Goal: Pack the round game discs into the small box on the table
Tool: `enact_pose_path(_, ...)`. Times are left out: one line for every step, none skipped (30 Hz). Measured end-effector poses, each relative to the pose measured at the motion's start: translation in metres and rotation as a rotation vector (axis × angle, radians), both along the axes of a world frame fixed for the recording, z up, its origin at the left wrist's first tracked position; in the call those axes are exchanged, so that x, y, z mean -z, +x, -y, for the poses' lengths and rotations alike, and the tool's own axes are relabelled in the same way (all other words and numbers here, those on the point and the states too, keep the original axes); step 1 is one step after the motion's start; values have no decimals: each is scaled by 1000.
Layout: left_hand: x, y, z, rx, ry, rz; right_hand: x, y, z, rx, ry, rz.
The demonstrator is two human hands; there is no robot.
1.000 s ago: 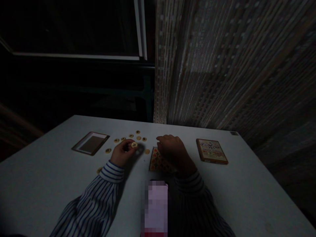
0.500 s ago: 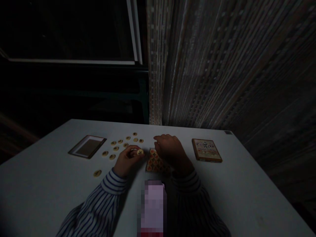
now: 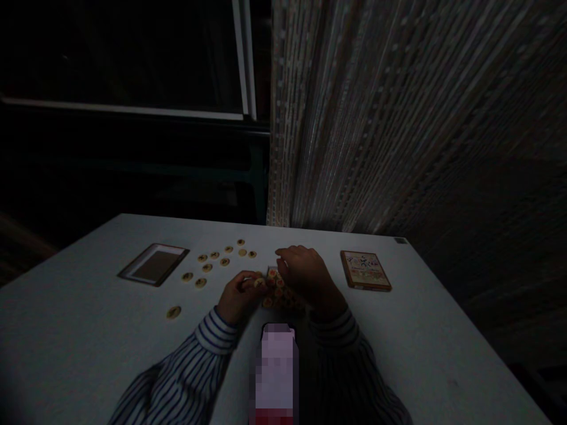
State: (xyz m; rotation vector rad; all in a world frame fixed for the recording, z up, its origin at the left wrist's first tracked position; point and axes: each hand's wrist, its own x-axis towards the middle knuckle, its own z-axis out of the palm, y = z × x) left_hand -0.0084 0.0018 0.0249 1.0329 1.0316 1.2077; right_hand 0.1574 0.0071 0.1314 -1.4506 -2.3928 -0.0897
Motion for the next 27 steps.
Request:
enact_pose_path(0, 0, 0, -8, -2, 9, 1, 0, 2, -1, 3, -6)
enact_pose_path(1, 0, 0, -15, -3, 24, 2, 0, 4, -1, 9, -12)
enact_pose_path(2, 0, 0, -15, -3, 39, 4, 0, 6, -2, 15, -16)
enact_pose_path(2, 0, 0, -15, -3, 53, 6, 0, 9, -2, 23, -20)
enact_pose_path(3, 0, 0, -13, -4, 63, 9, 0, 11, -1, 33, -25)
enact_pose_path(4, 0, 0, -10, -5, 70, 12, 1, 14, 2, 42, -35)
enact_pose_path(4, 1, 1, -10, -8, 76, 15, 2, 16, 3, 49, -54)
enact_pose_path(4, 1, 1, -10, -13, 81, 19, 3, 19, 1, 54, -83)
enact_pose_path(4, 1, 1, -15, -18, 83, 24, 3, 21, -2, 51, -125)
enact_pose_path(4, 2, 1, -20, -20, 82, 29, 4, 24, -20, 36, -173)
enact_pose_path(3, 2, 2, -18, -20, 78, 35, 4, 26, -40, 28, -232)
enact_pose_path(2, 2, 2, -17, -19, 72, 41, 4, 29, -40, 24, -303)
enact_pose_path(2, 2, 2, -13, -18, 64, 47, 4, 31, -31, 27, -382)
enact_pose_path(1, 3, 3, -7, -19, 56, 53, 4, 33, -11, 23, -442)
enact_pose_path(1, 3, 3, -1, -22, 49, 59, 3, 35, 9, 27, -488)
enact_pose_path(1, 3, 4, 4, -26, 45, 64, 2, 37, 18, 33, -525)
enact_pose_path(1, 3, 4, 4, -29, 41, 69, 1, 39, 21, 48, -555)
enact_pose_path(1, 4, 5, 1, -29, 34, 73, 0, 41, 39, 63, -577)
enact_pose_path(1, 4, 6, -2, -29, 27, 77, -1, 43, 45, 70, -585)
enact_pose_path(1, 4, 7, -7, -28, 17, 80, -1, 45, 45, 82, -587)
enact_pose_path(1, 4, 8, -10, -26, 6, 84, -1, 46, 41, 99, -583)
enact_pose_path(1, 5, 9, -12, -24, -5, 87, -1, 47, 29, 121, -577)
enact_pose_path(1, 5, 10, -9, -25, -16, 90, -2, 47, 9, 152, -571)
enact_pose_path(1, 6, 11, -3, -27, -22, 93, -2, 48, -11, 177, -562)
enact_pose_path(0, 6, 12, 5, -32, -26, 96, -2, 48, -30, 196, -554)
enact_pose_path(0, 7, 13, 10, -35, -28, 99, -2, 48, -49, 205, -543)
enact_pose_path(0, 8, 14, 14, -37, -28, 102, -2, 47, -63, 198, -528)
